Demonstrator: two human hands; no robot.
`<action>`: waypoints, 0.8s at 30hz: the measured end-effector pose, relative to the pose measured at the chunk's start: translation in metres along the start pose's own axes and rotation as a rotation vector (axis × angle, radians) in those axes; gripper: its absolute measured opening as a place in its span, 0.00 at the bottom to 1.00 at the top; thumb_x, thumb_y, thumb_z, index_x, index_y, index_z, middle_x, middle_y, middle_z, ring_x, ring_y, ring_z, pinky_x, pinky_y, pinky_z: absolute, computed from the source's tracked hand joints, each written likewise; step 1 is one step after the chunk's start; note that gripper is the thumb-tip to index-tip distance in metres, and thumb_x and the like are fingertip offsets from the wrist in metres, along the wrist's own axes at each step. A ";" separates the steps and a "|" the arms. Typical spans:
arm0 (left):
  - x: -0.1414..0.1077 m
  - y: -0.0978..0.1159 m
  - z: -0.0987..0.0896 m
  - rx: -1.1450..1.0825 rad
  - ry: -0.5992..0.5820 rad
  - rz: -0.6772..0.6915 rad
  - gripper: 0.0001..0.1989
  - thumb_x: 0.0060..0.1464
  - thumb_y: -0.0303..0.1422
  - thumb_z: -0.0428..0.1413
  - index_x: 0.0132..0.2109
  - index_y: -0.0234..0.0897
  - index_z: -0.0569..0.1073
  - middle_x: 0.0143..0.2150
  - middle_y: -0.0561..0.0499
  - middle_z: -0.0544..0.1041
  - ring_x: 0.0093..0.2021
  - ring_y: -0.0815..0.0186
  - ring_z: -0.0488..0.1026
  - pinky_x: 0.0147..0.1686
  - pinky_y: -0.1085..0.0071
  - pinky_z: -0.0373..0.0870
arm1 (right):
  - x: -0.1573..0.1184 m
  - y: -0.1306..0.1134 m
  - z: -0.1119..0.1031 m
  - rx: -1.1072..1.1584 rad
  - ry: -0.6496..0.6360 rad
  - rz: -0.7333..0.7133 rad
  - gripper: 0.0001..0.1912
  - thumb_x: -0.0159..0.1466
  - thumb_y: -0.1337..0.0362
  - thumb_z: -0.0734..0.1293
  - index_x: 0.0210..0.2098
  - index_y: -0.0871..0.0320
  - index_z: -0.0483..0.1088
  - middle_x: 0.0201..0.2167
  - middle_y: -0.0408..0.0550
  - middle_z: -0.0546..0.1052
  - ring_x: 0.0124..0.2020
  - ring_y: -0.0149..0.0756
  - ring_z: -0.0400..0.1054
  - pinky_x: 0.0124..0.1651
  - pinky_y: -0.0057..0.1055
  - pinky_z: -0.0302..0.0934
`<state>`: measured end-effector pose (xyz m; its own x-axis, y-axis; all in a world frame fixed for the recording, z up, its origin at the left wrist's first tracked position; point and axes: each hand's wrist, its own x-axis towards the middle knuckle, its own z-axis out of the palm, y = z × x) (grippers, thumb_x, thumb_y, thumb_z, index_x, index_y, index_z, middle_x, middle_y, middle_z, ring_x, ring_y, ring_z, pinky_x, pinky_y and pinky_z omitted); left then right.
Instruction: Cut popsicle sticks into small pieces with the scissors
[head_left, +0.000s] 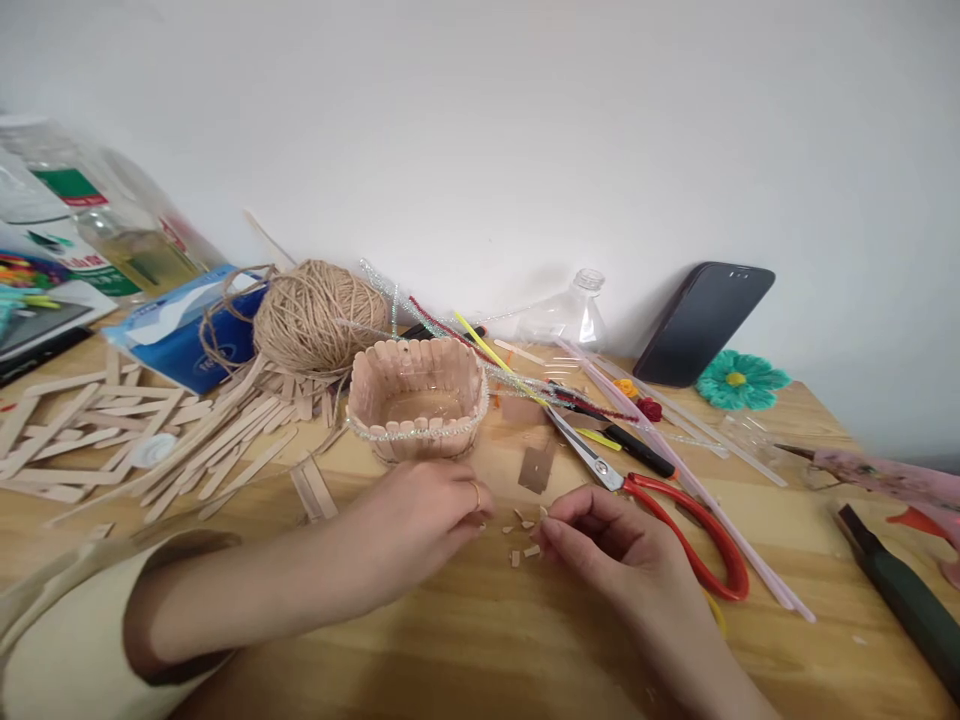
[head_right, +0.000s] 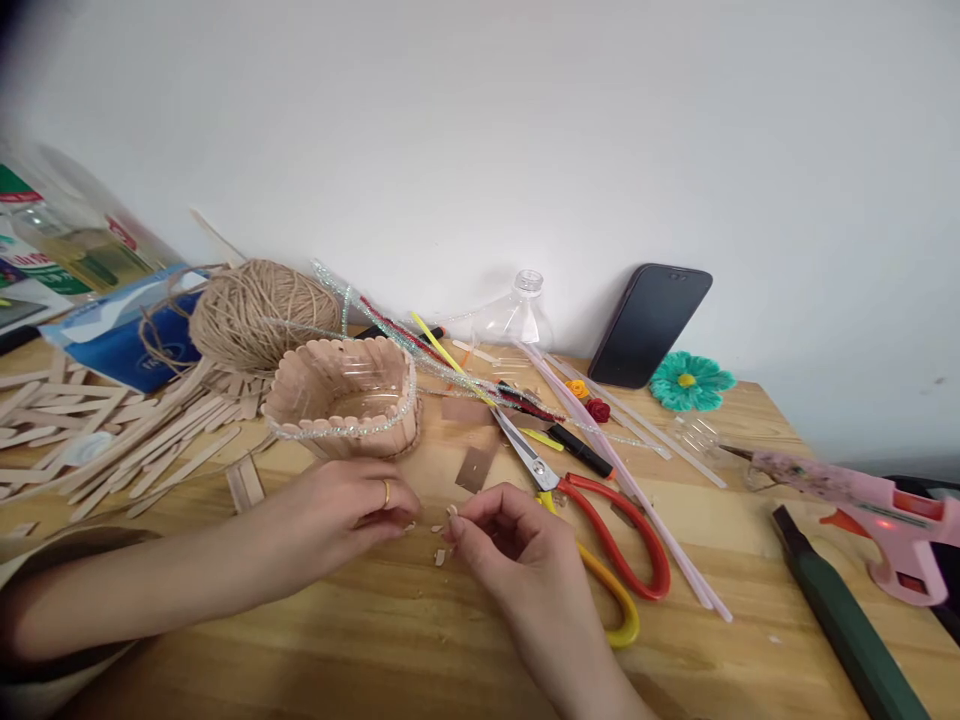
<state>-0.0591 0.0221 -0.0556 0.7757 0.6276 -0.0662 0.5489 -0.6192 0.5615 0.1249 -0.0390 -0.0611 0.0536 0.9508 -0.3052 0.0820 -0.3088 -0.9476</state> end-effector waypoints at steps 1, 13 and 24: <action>0.000 0.000 0.002 0.030 -0.006 0.008 0.09 0.55 0.25 0.50 0.34 0.35 0.74 0.31 0.50 0.76 0.34 0.65 0.72 0.34 0.72 0.65 | 0.000 0.001 0.000 -0.009 -0.015 0.001 0.08 0.54 0.61 0.69 0.22 0.57 0.68 0.19 0.39 0.72 0.23 0.28 0.65 0.27 0.22 0.57; 0.005 0.002 0.007 0.182 -0.079 0.024 0.11 0.54 0.22 0.49 0.34 0.32 0.76 0.32 0.46 0.77 0.34 0.63 0.73 0.34 0.69 0.68 | 0.002 0.006 0.000 0.019 -0.024 0.013 0.07 0.54 0.61 0.69 0.23 0.58 0.69 0.19 0.38 0.71 0.23 0.26 0.63 0.26 0.20 0.55; 0.004 0.002 0.014 0.327 -0.010 0.032 0.08 0.55 0.27 0.50 0.37 0.36 0.74 0.32 0.48 0.74 0.33 0.61 0.72 0.30 0.67 0.68 | -0.006 -0.013 0.002 0.137 0.141 0.045 0.06 0.50 0.61 0.71 0.22 0.57 0.72 0.18 0.38 0.73 0.22 0.25 0.65 0.28 0.19 0.59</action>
<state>-0.0505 0.0166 -0.0665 0.7963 0.6017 -0.0618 0.5938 -0.7582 0.2691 0.1217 -0.0402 -0.0468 0.1941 0.9200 -0.3406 -0.0597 -0.3355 -0.9402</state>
